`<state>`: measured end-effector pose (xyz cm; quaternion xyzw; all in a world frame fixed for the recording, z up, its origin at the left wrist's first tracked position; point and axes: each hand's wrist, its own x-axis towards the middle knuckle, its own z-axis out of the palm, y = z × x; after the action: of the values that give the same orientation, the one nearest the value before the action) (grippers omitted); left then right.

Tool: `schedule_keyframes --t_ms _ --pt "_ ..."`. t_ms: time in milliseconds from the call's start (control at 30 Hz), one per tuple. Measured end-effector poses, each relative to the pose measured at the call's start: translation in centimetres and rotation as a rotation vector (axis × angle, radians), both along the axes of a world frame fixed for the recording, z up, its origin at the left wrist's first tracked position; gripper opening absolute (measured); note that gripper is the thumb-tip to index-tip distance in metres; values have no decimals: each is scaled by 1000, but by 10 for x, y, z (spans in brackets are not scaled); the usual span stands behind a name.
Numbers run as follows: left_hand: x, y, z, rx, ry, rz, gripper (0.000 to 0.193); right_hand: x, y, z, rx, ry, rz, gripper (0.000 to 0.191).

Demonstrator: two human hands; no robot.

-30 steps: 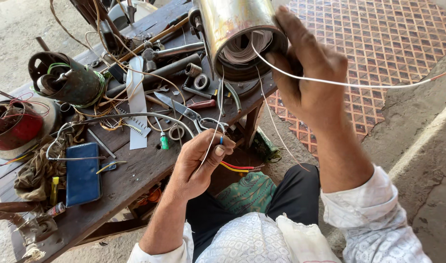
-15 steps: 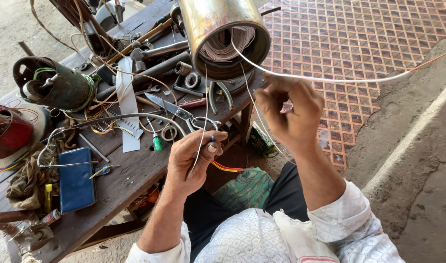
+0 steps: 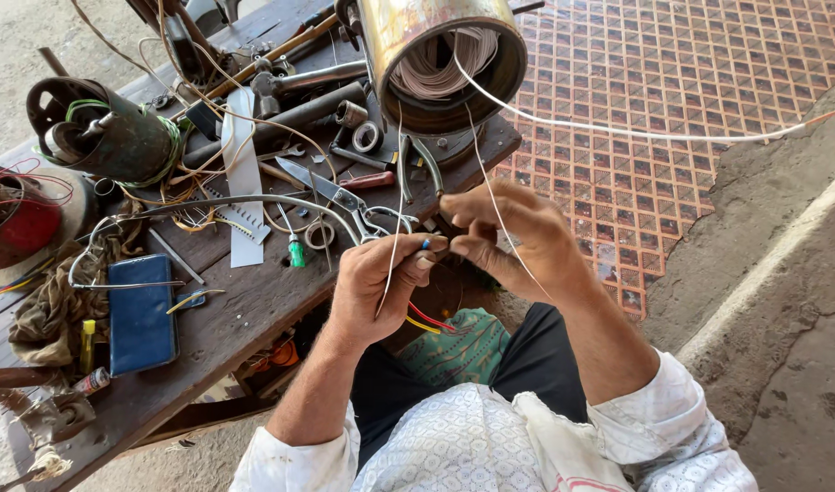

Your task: The person sits at a cluttered workbench repairing an electric motor armature. They handle the wound copper coil inside a metal cylinder, pull out colored lead wires, strip and twist the wire ends by hand, cut with pliers, and wrap a joint with electrical tape.

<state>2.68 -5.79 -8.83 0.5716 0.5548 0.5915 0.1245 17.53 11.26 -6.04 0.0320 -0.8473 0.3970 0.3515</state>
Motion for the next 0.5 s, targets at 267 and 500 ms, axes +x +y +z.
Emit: schedule_keyframes --t_ms 267,500 --pt "1 3 12 -52 271 1 14 7 4 20 395 60 -22 31" --pt "7 11 12 -41 362 19 14 21 5 14 415 128 -78 24"
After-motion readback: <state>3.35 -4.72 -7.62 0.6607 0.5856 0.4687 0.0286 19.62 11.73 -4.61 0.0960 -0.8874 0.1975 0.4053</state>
